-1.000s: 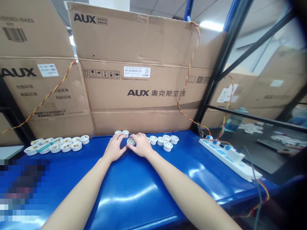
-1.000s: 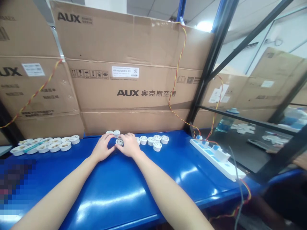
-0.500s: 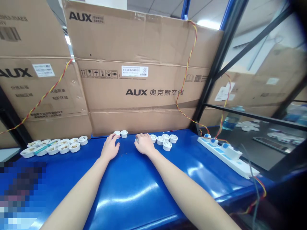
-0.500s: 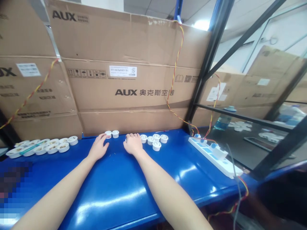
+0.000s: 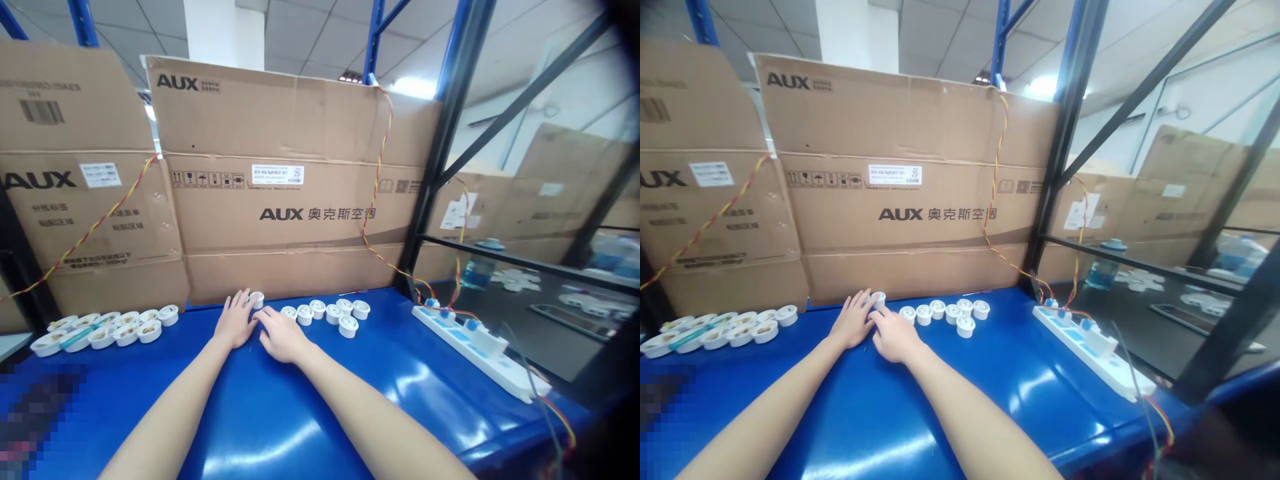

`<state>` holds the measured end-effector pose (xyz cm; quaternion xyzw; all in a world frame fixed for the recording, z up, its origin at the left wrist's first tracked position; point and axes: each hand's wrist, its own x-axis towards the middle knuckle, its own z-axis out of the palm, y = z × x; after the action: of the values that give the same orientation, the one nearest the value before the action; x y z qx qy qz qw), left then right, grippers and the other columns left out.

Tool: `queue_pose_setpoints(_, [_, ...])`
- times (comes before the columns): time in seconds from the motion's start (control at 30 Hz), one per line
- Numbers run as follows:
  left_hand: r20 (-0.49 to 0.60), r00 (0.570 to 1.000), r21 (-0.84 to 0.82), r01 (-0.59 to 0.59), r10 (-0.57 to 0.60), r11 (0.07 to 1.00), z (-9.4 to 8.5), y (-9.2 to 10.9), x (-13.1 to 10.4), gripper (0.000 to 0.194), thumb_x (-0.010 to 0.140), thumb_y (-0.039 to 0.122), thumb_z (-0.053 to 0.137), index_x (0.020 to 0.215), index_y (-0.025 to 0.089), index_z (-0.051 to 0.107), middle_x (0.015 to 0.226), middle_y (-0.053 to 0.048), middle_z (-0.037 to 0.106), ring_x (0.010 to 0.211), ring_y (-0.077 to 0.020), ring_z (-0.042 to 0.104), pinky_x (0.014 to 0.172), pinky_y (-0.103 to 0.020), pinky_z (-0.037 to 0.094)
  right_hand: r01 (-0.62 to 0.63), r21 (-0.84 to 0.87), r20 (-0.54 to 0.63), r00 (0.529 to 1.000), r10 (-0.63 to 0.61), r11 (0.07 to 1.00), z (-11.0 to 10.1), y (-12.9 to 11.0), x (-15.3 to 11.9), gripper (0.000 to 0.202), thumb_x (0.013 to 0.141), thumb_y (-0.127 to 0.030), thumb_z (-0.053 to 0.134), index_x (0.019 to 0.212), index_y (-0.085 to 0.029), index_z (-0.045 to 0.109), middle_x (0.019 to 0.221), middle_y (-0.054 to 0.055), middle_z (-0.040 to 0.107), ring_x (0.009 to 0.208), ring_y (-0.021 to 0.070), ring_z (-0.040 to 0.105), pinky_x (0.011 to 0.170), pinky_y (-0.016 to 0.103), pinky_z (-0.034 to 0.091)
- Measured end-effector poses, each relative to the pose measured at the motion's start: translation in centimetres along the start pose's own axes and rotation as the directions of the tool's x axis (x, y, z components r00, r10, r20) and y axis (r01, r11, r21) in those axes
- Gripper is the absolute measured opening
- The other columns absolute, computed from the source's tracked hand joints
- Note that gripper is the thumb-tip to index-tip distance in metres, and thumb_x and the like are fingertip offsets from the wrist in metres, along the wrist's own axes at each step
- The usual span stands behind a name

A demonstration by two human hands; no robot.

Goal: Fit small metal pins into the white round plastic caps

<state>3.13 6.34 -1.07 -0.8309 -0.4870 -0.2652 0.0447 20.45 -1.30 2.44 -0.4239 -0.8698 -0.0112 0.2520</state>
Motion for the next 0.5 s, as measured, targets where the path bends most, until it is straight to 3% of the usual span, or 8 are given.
queue_pose_setpoints(0.07, [0.007,1.0,-0.039,-0.022,0.022,0.999,0.3,-0.3,0.3,0.05,0.088,0.034,0.051,0.137,0.027,0.045,0.146,-0.01,0.043,0.137,-0.0304,0.034,0.112,-0.054,0.028,-0.026,-0.013,0.005,1.0,0.027,1.0,0.0,0.7,-0.1,0.034,0.084,-0.016,0.047,0.117,-0.021,0.054,0.117,0.008,0.058,0.096,0.0208,0.059,0.083,0.033,0.046])
queue_pose_setpoints(0.17, [-0.034,0.997,-0.106,-0.065,0.062,0.992,0.3,-0.6,0.1,0.043,0.087,0.026,0.05,0.13,0.023,0.05,0.137,-0.011,0.05,0.132,-0.0258,0.04,0.11,-0.046,0.035,-0.034,-0.001,0.035,0.999,0.034,0.999,-0.1,1.9,-0.2,0.029,0.085,-0.016,0.046,0.111,-0.02,0.059,0.108,0.007,0.063,0.092,0.02,0.061,0.081,0.031,0.046])
queue_pose_setpoints(0.5, [-0.056,0.998,-0.165,-0.026,0.017,0.986,-1.5,0.2,-3.2,0.04,0.079,0.017,0.053,0.119,0.022,0.053,0.135,-0.01,0.052,0.13,-0.0262,0.045,0.111,-0.046,0.037,0.148,0.098,0.156,0.974,-0.162,0.984,0.1,2.0,-0.2,0.027,0.081,-0.017,0.057,0.104,-0.022,0.071,0.102,0.006,0.067,0.087,0.0189,0.062,0.078,0.028,0.046])
